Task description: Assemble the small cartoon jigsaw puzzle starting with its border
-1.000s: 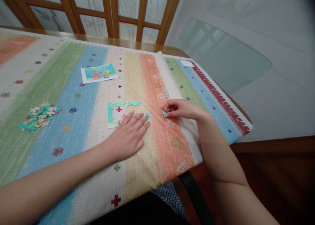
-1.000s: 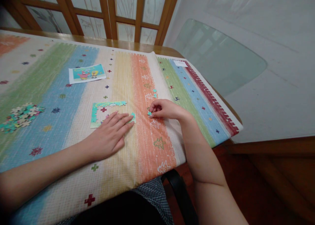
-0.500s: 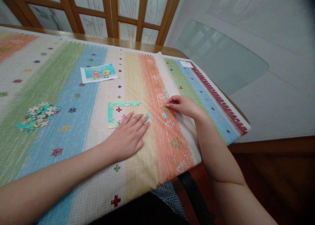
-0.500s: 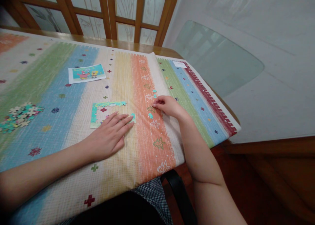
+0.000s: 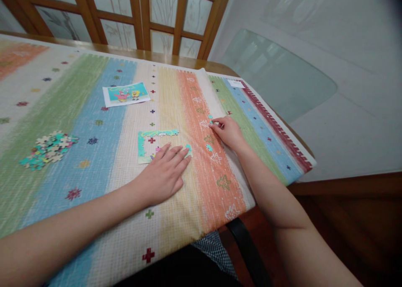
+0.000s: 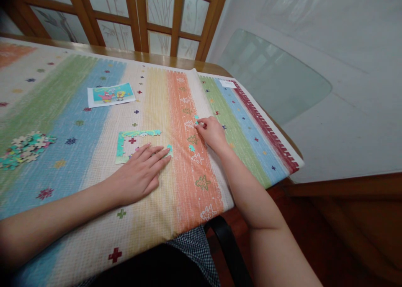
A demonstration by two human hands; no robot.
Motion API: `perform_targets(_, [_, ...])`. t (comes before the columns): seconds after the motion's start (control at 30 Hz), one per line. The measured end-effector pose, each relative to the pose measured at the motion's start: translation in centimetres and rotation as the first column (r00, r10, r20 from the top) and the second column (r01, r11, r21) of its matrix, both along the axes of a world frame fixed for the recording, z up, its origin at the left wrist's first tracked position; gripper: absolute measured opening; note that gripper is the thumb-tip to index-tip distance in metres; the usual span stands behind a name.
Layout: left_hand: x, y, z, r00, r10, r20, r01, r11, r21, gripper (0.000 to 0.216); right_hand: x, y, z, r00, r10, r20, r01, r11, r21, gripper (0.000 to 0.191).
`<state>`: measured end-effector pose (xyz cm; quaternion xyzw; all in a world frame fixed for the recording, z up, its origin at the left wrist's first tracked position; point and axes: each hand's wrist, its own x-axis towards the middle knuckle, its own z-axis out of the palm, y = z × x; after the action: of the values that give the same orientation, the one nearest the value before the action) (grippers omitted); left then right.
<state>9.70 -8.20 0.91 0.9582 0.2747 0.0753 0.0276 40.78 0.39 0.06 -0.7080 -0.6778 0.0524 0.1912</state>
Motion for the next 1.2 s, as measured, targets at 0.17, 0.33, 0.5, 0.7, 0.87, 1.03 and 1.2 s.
perform_targets(0.17, [0.0,0.0,-0.1,1.0,0.0,0.005,0.0,1.0,0.001,0.046,0.1,0.1,0.0,0.998,0.02,-0.051,-0.021,1.0,-0.009,0.033])
perform_targets(0.33, [0.0,0.1,-0.1,1.0,0.001,0.007,-0.001,1.0,-0.004,0.047,0.4,0.2,-0.1,0.994,0.035,-0.1,-0.037,0.999,-0.01,0.035])
perform_targets(0.5, [0.0,0.0,0.1,1.0,-0.001,-0.013,0.0,1.0,-0.027,0.048,0.3,1.2,-0.2,0.997,-0.051,-0.052,0.052,0.998,0.023,0.038])
perform_targets(0.7, [0.0,0.0,0.1,1.0,-0.001,-0.014,0.001,1.0,-0.025,0.049,0.6,2.4,0.8,1.0,-0.012,-0.028,0.012,1.0,0.003,0.031])
perform_targets(0.87, [0.0,0.0,0.3,1.0,-0.002,-0.02,0.002,0.999,-0.033,0.047,1.5,1.7,1.5,0.996,0.068,-0.062,-0.073,0.993,-0.091,0.026])
perform_targets(1.03, [0.1,0.0,0.3,1.0,-0.005,-0.023,0.004,0.999,-0.034,0.048,1.4,1.2,1.1,0.991,0.088,-0.102,-0.097,0.991,-0.086,0.021])
perform_targets(1.2, [0.0,0.0,0.1,1.0,-0.007,-0.013,0.007,1.0,-0.028,0.047,1.1,1.5,1.4,0.958,0.005,-0.286,-0.066,0.976,-0.206,0.018])
